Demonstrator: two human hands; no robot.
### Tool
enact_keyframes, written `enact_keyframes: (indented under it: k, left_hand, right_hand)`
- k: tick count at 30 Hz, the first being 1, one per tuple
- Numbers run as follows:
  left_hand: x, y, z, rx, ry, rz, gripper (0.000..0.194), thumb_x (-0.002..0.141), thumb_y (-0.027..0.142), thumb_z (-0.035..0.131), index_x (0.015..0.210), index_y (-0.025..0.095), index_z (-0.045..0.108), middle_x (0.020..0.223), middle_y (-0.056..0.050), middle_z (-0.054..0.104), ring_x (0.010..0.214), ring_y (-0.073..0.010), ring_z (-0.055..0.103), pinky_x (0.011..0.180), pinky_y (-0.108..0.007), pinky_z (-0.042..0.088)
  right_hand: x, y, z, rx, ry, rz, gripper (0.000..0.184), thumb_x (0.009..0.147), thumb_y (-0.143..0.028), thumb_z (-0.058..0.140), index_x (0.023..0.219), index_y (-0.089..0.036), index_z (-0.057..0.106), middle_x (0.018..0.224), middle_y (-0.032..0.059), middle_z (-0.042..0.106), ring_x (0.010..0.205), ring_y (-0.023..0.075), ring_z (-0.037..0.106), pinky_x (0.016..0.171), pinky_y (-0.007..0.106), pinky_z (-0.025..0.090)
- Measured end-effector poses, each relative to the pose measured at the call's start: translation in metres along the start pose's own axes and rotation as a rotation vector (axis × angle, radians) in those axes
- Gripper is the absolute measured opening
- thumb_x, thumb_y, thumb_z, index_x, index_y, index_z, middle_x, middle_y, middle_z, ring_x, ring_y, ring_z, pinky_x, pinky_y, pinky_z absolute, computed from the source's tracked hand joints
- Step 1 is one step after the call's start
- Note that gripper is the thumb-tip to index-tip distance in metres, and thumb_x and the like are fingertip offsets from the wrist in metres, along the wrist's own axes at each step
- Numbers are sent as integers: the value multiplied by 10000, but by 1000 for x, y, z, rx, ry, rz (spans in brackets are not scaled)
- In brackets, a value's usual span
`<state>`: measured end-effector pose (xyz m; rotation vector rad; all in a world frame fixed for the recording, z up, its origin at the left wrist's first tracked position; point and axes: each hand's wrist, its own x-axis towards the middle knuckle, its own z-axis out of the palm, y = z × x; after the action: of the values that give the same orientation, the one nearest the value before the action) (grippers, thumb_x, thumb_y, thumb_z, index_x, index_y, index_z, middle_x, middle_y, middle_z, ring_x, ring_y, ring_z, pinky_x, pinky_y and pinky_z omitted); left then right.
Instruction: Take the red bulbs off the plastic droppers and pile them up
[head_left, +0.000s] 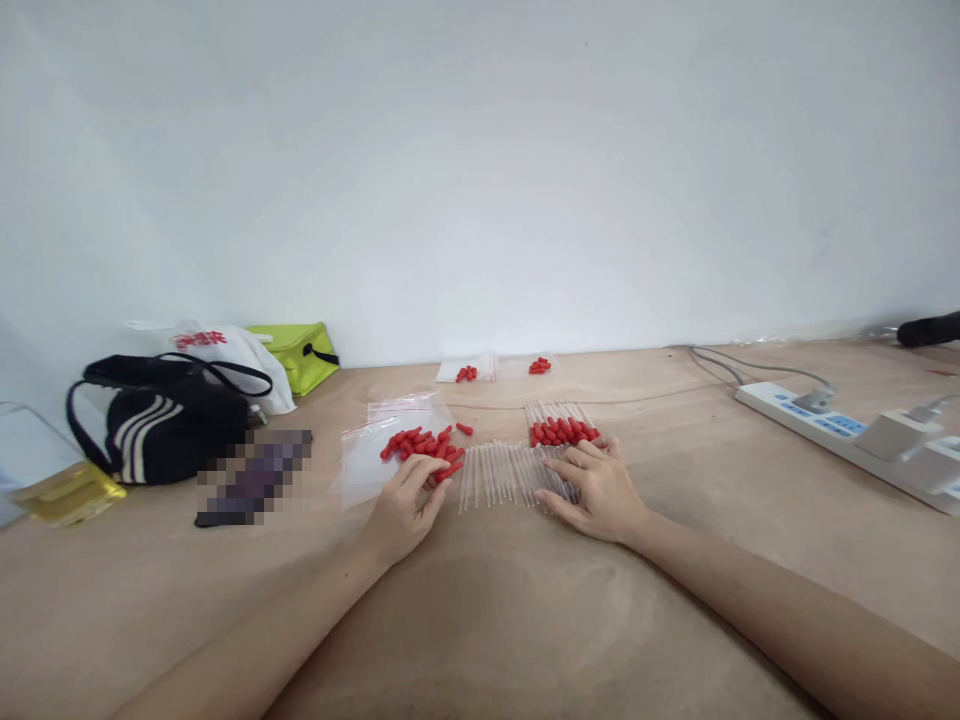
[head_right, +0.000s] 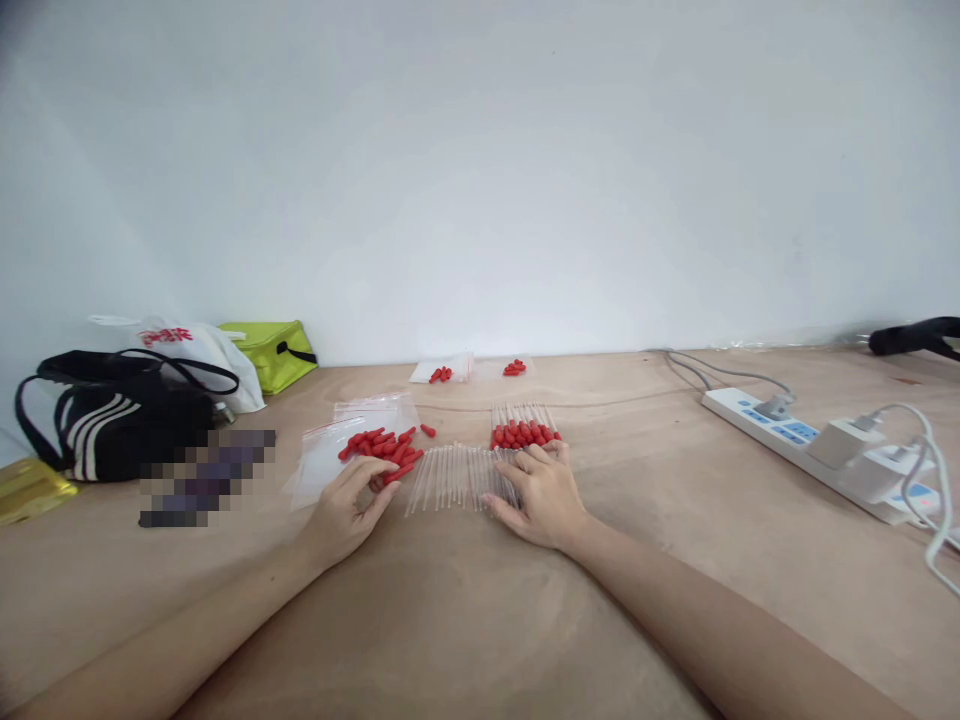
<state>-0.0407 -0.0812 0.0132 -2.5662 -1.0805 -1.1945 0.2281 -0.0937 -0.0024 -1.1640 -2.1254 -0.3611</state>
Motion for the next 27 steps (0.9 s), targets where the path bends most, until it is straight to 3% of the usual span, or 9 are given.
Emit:
enact_keyframes:
  k: [3, 7, 10, 14, 19, 23, 27]
  left_hand:
    - [1, 2, -1, -27, -21, -7, 56, 828, 169, 453, 867, 168, 494, 757, -9, 516, 638, -100, 513, 606, -218, 451]
    - [5, 10, 3, 35, -33, 26, 33, 819, 208, 479, 820, 177, 491, 703, 1, 537, 639, -120, 519, 605, -241, 426]
    - [10, 22, 15, 41, -16, 97, 40, 811, 218, 507, 802, 181, 494, 725, -6, 590, 690, -138, 543, 642, -264, 404]
    - [21, 44, 41, -41, -2, 169, 109, 808, 267, 531, 749, 188, 484, 724, 4, 618, 674, -135, 552, 650, -274, 374]
    - [30, 57, 60, -146, 18, 194, 130, 812, 276, 532, 728, 194, 477, 725, 14, 631, 676, -129, 557, 678, -278, 363]
    - [31, 58, 59, -147, -2, 138, 157, 773, 334, 576, 777, 195, 503, 768, 2, 631, 726, -150, 549, 698, -289, 371]
    - [32, 59, 54, -83, -29, 55, 139, 770, 325, 559, 802, 192, 534, 820, -22, 623, 809, -177, 542, 737, -317, 366]
  right_hand:
    - [0, 1, 0, 48, -6, -30, 374, 746, -505, 521, 916, -194, 639, 729, 29, 635, 722, 155, 489, 760, 345, 231]
    - [-1, 1, -1, 83, 69, -10, 267, 785, -418, 508, 880, -209, 643, 741, 22, 644, 715, 148, 499, 752, 346, 235]
    - [-1, -3, -3, 127, 80, -23, 238, 795, -400, 511, 886, -221, 640, 739, 14, 645, 708, 144, 500, 756, 345, 245]
    - [-1, -7, -7, 205, -5, -67, 300, 795, -434, 515, 987, -221, 606, 838, 30, 660, 772, 160, 513, 799, 361, 252]
    - [-1, -1, -9, 326, -60, 52, 199, 851, -335, 453, 843, -239, 628, 767, 10, 658, 756, 151, 520, 781, 352, 257]
    - [0, 12, -14, 363, -133, 112, 203, 844, -330, 461, 756, -241, 621, 711, -11, 644, 739, 145, 521, 769, 337, 265]
    - [-5, 40, -20, 240, -106, 217, 234, 852, -324, 421, 767, -237, 621, 774, 3, 660, 756, 160, 527, 763, 341, 272]
